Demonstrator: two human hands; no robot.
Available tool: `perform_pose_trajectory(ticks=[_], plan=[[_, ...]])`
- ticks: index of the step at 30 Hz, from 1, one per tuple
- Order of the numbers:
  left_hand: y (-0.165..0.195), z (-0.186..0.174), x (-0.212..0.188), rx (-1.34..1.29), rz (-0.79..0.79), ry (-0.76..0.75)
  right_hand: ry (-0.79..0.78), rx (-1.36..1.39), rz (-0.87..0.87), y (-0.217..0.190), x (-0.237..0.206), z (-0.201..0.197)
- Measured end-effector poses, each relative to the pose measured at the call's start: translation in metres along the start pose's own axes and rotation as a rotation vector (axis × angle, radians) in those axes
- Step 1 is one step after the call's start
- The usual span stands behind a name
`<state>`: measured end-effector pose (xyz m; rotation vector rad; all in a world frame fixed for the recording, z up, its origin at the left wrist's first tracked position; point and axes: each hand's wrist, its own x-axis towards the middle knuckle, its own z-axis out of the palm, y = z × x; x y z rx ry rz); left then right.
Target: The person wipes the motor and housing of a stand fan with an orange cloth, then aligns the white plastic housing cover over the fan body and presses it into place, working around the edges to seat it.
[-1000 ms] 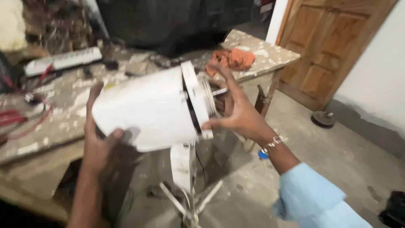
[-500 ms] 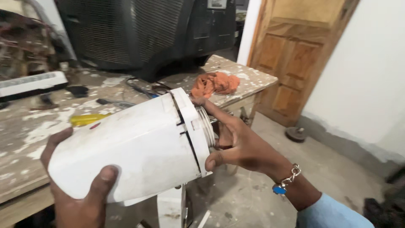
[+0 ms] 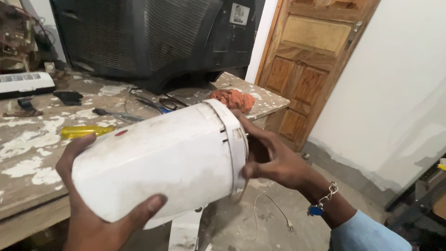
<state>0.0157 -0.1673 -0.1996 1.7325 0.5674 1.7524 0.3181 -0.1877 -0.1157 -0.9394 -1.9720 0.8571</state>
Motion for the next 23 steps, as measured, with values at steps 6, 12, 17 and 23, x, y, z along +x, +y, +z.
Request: perform_pose_trajectory(ticks=[6,12,17,23], plan=[[0.008,0.015,-0.001,0.02,-0.063,0.075,0.066,-0.018,0.057,0.004,0.001,-0.001],[0.019,0.026,-0.004,0.081,-0.04,0.108,0.04,-0.069,0.047,0.017,-0.005,-0.013],[0.025,0.026,-0.002,0.007,-0.08,0.101,-0.063,0.016,0.082,0.021,-0.007,-0.023],[0.031,0.03,-0.006,0.091,0.03,0.124,-0.027,0.009,0.102,0.019,-0.01,-0.022]])
